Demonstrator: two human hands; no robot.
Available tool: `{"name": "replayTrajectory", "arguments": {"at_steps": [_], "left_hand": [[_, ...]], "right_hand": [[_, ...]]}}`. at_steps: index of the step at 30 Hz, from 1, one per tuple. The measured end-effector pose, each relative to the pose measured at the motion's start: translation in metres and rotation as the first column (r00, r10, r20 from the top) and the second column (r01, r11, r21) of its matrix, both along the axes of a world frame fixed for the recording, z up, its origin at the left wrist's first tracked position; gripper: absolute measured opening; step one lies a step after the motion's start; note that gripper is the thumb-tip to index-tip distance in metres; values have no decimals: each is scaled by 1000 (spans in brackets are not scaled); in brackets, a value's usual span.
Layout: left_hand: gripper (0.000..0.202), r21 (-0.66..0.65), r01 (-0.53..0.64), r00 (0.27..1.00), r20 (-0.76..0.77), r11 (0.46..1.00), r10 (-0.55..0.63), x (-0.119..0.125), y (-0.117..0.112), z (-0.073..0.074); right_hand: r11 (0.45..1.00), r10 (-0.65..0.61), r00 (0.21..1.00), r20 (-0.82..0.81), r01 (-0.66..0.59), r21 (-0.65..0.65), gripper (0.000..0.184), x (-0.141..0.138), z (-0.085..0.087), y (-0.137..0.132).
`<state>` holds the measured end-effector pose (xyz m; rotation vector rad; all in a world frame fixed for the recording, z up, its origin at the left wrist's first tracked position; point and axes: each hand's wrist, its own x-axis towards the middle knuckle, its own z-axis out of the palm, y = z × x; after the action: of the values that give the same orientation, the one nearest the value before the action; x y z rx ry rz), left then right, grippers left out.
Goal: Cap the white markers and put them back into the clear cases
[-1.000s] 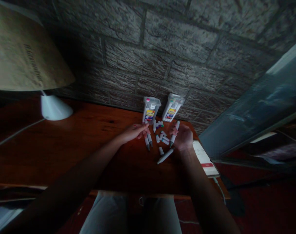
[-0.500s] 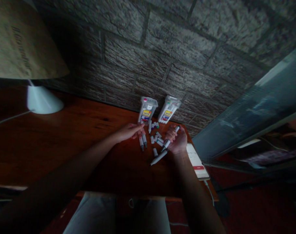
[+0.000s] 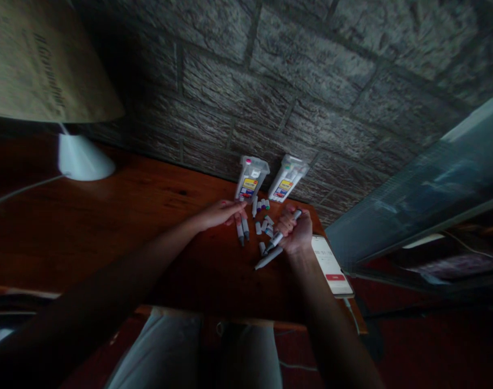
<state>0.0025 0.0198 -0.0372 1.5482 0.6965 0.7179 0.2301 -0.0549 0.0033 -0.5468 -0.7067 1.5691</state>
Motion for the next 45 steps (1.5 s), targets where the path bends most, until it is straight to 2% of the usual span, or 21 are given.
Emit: {"name": "replayTrajectory", "arguments": {"at_steps": [3, 6, 9, 13, 15, 17, 18, 20, 21, 24, 27, 28, 30, 33, 36, 38, 40, 42, 45], "left_hand": [[56, -5, -7, 1000, 18, 1000, 7, 0, -1, 1], [57, -21, 48, 998, 41, 999, -47, -1, -6, 7], [52, -34, 167, 984, 65, 985, -165, 2, -18, 17], [38, -31, 303, 951, 80, 952, -300, 9, -36, 24], [34, -43, 338, 937, 107, 940, -332, 13, -41, 23], [32, -66, 335, 935, 144, 940, -323, 15, -40, 21], [31, -86, 329, 936, 165, 940, -312, 15, -39, 19], [34, -138, 307, 936, 226, 942, -272, 12, -33, 17], [36, -166, 283, 935, 269, 945, -233, 10, -29, 17], [37, -245, 153, 919, 392, 957, -47, 0, -19, 20], [29, -296, 18, 881, 456, 955, 125, -8, -10, 24], [26, -306, -17, 870, 465, 952, 164, -9, -9, 25], [23, -323, -60, 855, 472, 945, 216, -10, -7, 26], [24, -357, -80, 853, 458, 931, 250, -9, -7, 25], [25, -371, -81, 851, 457, 925, 258, -7, -7, 25], [28, -377, -85, 836, 477, 922, 272, -7, -7, 25], [30, -391, -87, 817, 498, 916, 290, -7, -8, 24], [28, -403, -79, 808, 510, 912, 295, -6, -8, 24], [23, -408, -64, 808, 515, 911, 288, -4, -9, 22]], "right_hand": [[997, -79, 996, -42, 79, 4, 25, -10, 3, -1], [990, -139, 990, -37, 140, 17, 26, -24, 11, -2], [993, -118, 992, 51, 117, 18, 25, -40, 17, -3], [993, -112, 984, 138, 107, 40, 31, -59, 11, -3], [986, -165, 944, 286, 154, 61, 39, -61, 6, -3], [968, -250, 807, 535, 203, 147, 46, -54, 4, -4], [954, -299, 692, 657, 202, 222, 47, -49, 5, -6], [918, -392, 446, 805, 126, 377, 43, -34, 8, -11], [910, -402, 359, 842, 52, 411, 38, -27, 11, -14], [922, -322, 187, 928, -160, 352, 26, -9, 16, -22], [939, -236, 79, 969, -238, 248, 27, -2, 11, -24], [944, -195, 76, 978, -256, 208, 28, 0, 8, -24], [946, -99, 118, 988, -295, 130, 29, 1, 0, -23], [931, 8, 169, 986, -360, 55, 22, 2, -7, -21], [929, -38, 224, 974, -351, 117, 14, -2, -6, -20], [942, -157, 335, 929, -230, 242, 17, -7, -1, -18], [946, -275, 454, 848, -30, 323, 26, -12, 4, -16], [939, -336, 545, 768, 135, 315, 33, -17, 8, -14], [937, -351, 637, 687, 232, 263, 35, -23, 7, -10]]}}
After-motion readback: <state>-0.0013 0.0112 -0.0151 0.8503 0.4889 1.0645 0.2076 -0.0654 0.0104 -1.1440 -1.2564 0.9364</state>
